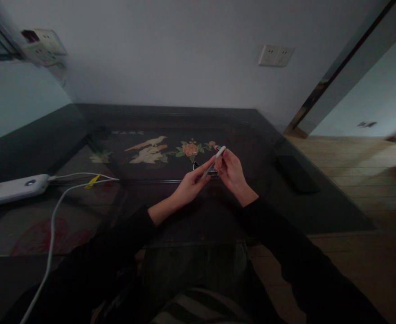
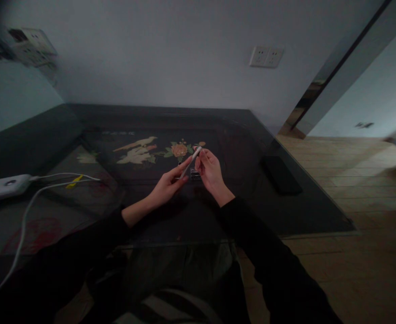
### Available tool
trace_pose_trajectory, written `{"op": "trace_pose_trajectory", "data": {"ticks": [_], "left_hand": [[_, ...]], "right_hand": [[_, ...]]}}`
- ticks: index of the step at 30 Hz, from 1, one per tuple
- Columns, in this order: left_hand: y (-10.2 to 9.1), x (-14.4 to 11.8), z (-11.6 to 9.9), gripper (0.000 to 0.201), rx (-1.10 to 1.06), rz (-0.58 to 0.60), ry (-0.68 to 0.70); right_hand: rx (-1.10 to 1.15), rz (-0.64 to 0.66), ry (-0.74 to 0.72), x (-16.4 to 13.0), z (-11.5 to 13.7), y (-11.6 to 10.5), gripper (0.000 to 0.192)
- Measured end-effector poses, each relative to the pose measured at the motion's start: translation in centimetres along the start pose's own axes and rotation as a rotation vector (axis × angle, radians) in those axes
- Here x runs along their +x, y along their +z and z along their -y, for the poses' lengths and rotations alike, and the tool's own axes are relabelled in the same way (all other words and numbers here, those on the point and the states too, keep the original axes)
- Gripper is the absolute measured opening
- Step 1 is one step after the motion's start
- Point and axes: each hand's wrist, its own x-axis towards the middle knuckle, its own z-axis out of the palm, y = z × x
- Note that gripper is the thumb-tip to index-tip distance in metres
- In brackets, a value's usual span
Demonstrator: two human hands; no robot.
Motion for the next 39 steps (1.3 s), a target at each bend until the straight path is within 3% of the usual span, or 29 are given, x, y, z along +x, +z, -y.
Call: {"op": "trace_pose_trajectory", "data": {"ticks": [11, 19, 39], "left_hand": [[-0.8, 0.4, 0.5, 0.058, -0.001, -0.038, -0.084], [-1.1, 0.5, 1.4, 0.056, 0.07, -0.045, -0.046], [-0.3, 0.2, -0.1, 0.055, 0.003, -0.002, -0.01]], "right_hand": [[-0.025, 0.024, -0.025, -0.1, 0.3, 0.3, 0.042], [-0.027, 0.028, -0.034, -0.2, 0.3, 0.3, 0.039], [0.029, 0.017, 0.001, 0.0, 0.1, 0.0, 0.04]]}}
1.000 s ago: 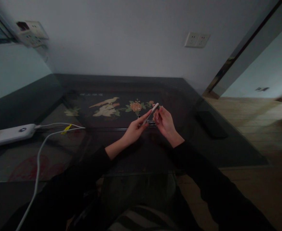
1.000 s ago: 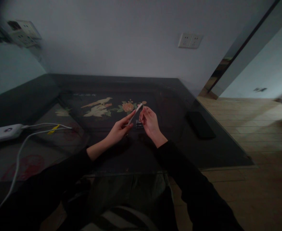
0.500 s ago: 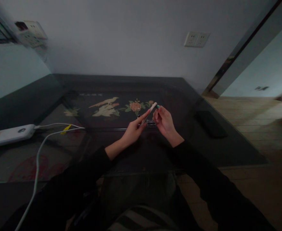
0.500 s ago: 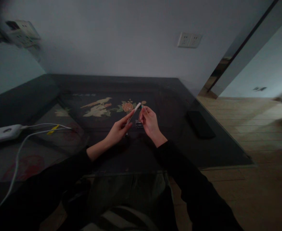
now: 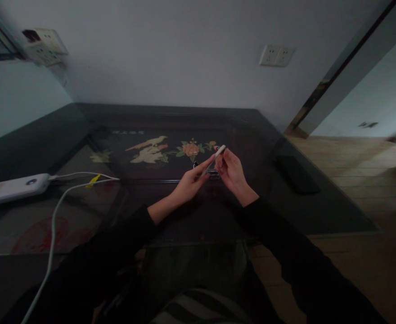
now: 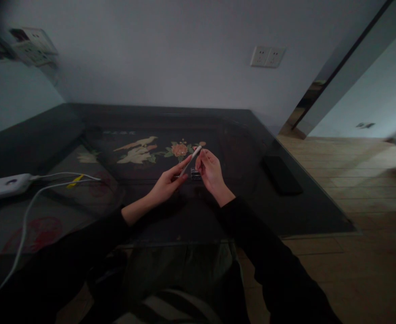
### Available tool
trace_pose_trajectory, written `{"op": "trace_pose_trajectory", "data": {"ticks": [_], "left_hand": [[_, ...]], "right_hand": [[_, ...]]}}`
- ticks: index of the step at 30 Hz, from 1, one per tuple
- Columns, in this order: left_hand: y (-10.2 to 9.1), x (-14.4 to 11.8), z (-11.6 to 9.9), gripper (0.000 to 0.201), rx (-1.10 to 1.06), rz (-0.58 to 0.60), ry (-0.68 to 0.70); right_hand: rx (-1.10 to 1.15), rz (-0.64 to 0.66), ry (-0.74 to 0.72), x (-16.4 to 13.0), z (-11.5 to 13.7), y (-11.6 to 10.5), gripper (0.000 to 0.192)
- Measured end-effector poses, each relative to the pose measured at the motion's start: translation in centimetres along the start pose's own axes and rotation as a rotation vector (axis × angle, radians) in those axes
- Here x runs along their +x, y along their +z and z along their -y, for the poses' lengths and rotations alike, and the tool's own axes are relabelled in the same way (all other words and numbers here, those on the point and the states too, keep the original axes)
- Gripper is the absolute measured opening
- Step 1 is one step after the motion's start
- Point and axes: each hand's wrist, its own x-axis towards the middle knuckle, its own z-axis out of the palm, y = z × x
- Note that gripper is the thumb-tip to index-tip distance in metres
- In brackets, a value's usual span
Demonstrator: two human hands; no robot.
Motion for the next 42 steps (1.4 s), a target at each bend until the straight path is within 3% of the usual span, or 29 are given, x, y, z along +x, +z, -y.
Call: {"op": "trace_pose_trajectory", "data": {"ticks": [15, 33, 42], "left_hand": [[-0.8, 0.4, 2.0, 0.058, 0.088, -0.05, -0.027], [0.4, -0.2, -0.1, 0.056, 0.006, -0.013, -0.013], [-0.3, 0.2, 0.7, 0.057, 0.037, -0.065, -0.051]], "right_hand": [[-0.026, 0.026, -0.025, 0.0, 0.0, 0.1, 0.039], [-0.031, -0.025, 0.014, 0.0, 0.1, 0.0, 0.043], [-0.063, -0.005, -0.021, -0.1, 0.1, 0.2, 0.043]]}}
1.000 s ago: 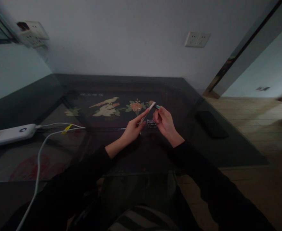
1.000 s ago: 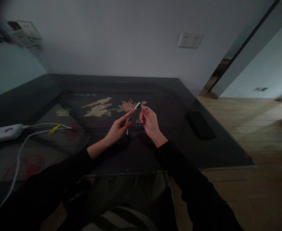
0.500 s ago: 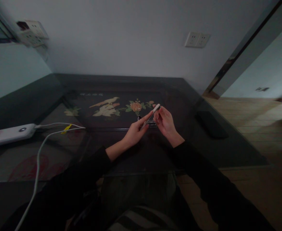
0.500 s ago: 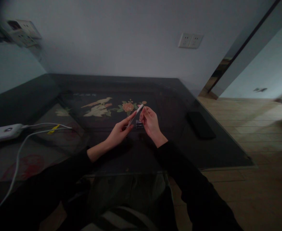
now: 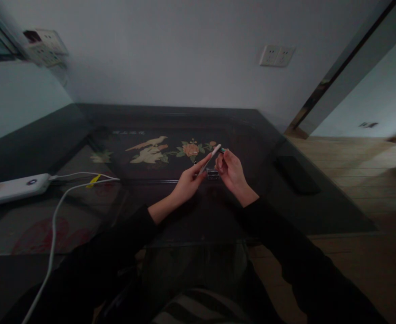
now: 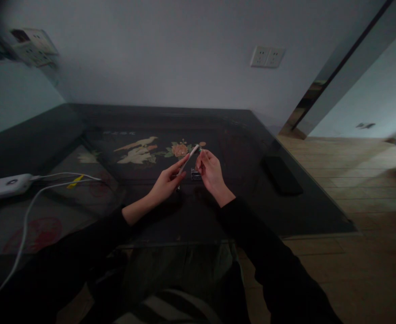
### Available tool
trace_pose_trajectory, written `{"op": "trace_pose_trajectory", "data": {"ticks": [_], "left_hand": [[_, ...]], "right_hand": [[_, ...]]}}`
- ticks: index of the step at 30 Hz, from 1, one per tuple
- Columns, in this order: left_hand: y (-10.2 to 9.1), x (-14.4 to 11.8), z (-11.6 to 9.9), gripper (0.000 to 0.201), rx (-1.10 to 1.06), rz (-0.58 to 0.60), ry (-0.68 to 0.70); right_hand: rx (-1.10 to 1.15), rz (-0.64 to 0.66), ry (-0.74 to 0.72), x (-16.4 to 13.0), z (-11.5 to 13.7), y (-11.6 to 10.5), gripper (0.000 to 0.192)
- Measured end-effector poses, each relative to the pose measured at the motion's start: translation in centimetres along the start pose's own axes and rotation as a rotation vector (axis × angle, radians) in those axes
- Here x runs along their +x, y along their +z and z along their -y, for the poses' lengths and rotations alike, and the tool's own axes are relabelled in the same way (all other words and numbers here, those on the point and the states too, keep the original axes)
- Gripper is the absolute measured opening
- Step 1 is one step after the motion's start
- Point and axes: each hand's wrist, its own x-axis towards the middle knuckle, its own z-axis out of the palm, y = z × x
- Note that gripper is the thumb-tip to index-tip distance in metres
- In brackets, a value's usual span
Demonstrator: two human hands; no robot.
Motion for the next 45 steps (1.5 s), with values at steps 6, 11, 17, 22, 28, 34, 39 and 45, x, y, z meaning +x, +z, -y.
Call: {"op": "trace_pose_trajectory", "data": {"ticks": [6, 11, 17, 22, 28, 34, 39, 45], "left_hand": [[-0.3, 0.1, 0.7, 0.057, 0.051, -0.005, -0.003], [-0.2, -0.1, 0.6, 0.058, 0.076, 0.004, -0.003], [0.2, -0.3, 0.3, 0.056, 0.076, 0.028, 0.017], [0.7, -0.6, -0.1, 0.056, -0.007, 0.057, 0.041], [0.7, -0.6, -0.9, 0.055, -0.05, 0.055, 0.024], [0.4, -0.3, -0.6, 0.055, -0.034, 0.021, 0.007], [-0.1, 0.1, 0.2, 0.056, 0.001, 0.004, -0.014], [-0.1, -0.1, 0.3, 0.055, 0.061, -0.011, 0.008]], "right_hand": [[0.029, 0.017, -0.017, 0.0, 0.0, 0.0, 0.041], [-0.013, 0.0, -0.022, -0.1, 0.1, 0.1, 0.047], [0.012, -0.006, -0.007, -0.1, 0.1, 0.0, 0.043], [0.047, -0.017, 0.017, 0.1, -0.3, -0.2, 0.038], [0.054, -0.004, 0.009, 0.1, -0.1, -0.2, 0.037], [0.005, -0.027, 0.014, 0.1, -0.1, -0.2, 0.041], [-0.018, 0.008, -0.027, 0.0, -0.1, -0.1, 0.041], [-0.006, 0.027, -0.038, -0.1, 0.0, 0.0, 0.041]]}}
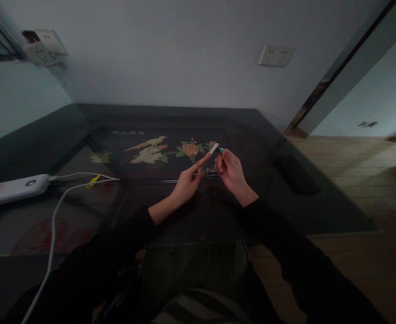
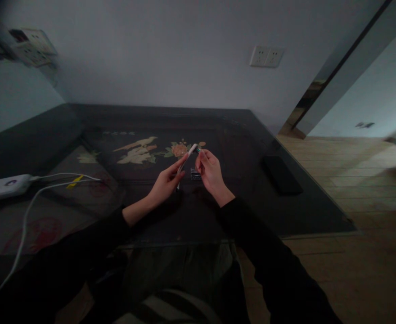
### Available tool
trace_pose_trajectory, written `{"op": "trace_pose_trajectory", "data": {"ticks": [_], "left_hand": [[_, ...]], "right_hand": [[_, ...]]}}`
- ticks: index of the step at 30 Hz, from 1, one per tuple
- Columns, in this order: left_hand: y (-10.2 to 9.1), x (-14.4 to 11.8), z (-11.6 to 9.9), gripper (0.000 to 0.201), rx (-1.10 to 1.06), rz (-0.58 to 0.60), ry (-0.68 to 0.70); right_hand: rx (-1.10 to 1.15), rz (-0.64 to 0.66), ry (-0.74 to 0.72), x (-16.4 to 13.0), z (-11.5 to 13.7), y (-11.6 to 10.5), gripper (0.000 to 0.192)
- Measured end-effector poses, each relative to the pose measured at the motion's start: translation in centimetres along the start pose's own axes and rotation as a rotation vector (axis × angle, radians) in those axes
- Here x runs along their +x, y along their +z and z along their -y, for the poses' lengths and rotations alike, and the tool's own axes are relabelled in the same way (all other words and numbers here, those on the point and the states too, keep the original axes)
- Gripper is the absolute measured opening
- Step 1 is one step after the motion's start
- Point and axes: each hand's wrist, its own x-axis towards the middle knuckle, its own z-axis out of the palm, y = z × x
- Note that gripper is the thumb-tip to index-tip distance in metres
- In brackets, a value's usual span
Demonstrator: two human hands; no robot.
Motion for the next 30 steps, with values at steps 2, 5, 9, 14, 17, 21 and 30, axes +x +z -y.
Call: {"op": "trace_pose_trajectory", "data": {"ticks": [2, 5, 9, 14, 17, 21, 30], "left_hand": [[0.2, -0.2, -0.2, 0.055, 0.003, 0.004, -0.002], [0.7, -0.5, -0.4, 0.056, -0.025, 0.015, -0.006], [1.0, -0.8, -0.9, 0.055, -0.103, 0.038, -0.008], [0.8, -0.6, -1.4, 0.056, -0.193, 0.091, -0.05], [0.5, -0.4, -1.3, 0.059, -0.231, 0.126, -0.097], [0.1, -0.1, -0.9, 0.066, -0.228, 0.084, -0.095], [-0.7, 1.0, 0.1, 0.047, -0.101, -0.153, -0.141]], "right_hand": [[0.019, 0.002, 0.006, 0.0, 0.0, 0.0, 0.042], [0.019, -0.02, 0.026, 0.0, 0.0, -0.1, 0.039], [0.004, -0.044, 0.053, 0.1, -0.2, -0.3, 0.039], [0.033, -0.046, 0.052, 0.2, -0.3, -0.3, 0.042], [0.021, -0.031, 0.042, 0.1, -0.1, -0.2, 0.043], [0.006, -0.008, 0.024, 0.1, 0.0, 0.0, 0.041], [-0.048, 0.131, 0.194, -0.3, 0.0, 0.3, 0.045]]}}
